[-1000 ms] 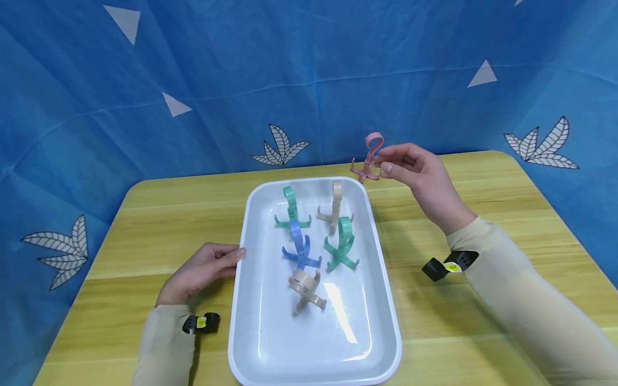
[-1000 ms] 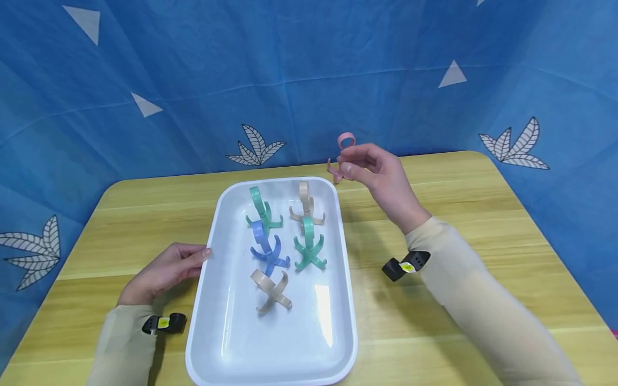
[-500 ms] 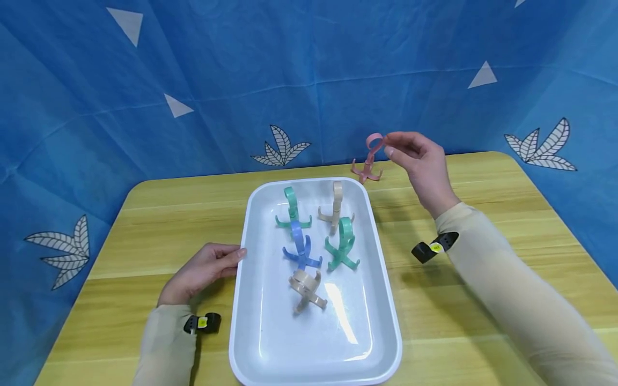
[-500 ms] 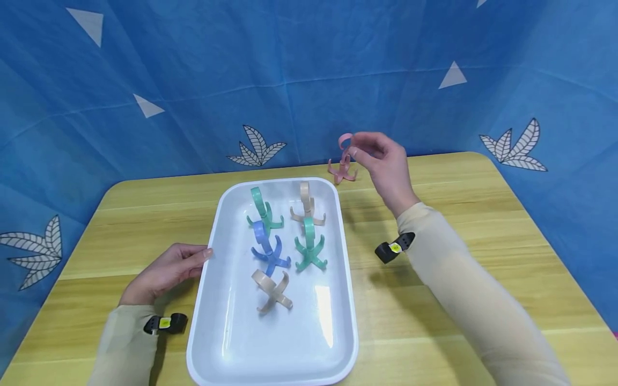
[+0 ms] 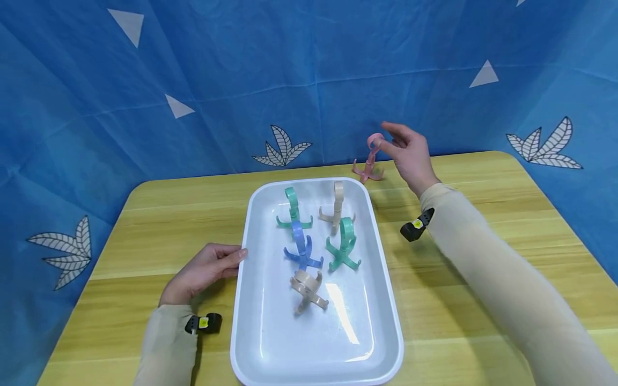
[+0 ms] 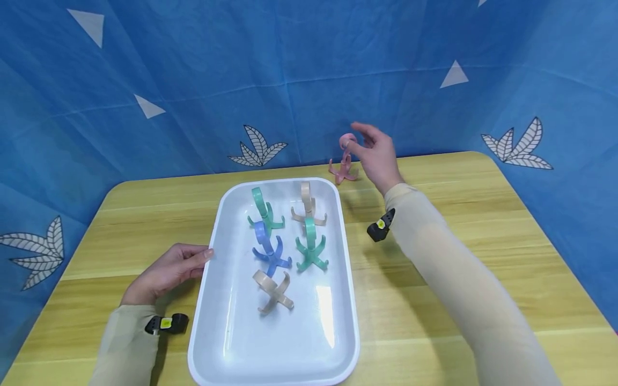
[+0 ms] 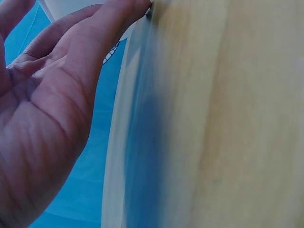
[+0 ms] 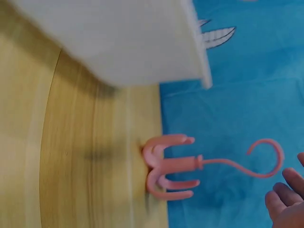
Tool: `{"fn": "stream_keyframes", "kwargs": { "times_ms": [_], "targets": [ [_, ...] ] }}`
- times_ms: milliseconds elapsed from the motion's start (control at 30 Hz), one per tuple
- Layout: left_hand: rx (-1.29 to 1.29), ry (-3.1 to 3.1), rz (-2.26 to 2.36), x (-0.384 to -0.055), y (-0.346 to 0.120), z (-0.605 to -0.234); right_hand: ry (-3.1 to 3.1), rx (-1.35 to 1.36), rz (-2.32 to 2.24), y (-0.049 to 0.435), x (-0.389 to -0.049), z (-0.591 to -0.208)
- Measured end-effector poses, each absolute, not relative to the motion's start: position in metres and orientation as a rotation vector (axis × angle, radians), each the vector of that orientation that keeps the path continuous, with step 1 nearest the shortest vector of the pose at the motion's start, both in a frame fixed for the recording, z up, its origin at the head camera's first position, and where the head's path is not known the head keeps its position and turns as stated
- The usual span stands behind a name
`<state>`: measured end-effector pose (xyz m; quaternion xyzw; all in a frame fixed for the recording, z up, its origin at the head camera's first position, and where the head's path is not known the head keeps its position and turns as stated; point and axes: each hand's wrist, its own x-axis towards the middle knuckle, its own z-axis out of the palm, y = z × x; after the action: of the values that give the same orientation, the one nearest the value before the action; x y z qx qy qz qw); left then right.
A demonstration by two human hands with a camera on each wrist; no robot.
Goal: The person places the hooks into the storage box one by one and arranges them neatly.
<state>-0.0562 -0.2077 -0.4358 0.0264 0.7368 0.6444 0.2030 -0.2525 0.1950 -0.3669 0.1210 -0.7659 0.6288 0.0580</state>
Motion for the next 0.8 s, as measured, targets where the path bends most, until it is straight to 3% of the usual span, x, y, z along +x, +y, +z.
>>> {"fn": "stream_keyframes", "kwargs": {
  "times_ms": [800],
  "targets": [
    [0.050, 2.046, 1.787, -0.057, -0.208, -0.435, -2.454, 0.188, 1.788, 0.183, -0.273, -0.376]
  ]
}}
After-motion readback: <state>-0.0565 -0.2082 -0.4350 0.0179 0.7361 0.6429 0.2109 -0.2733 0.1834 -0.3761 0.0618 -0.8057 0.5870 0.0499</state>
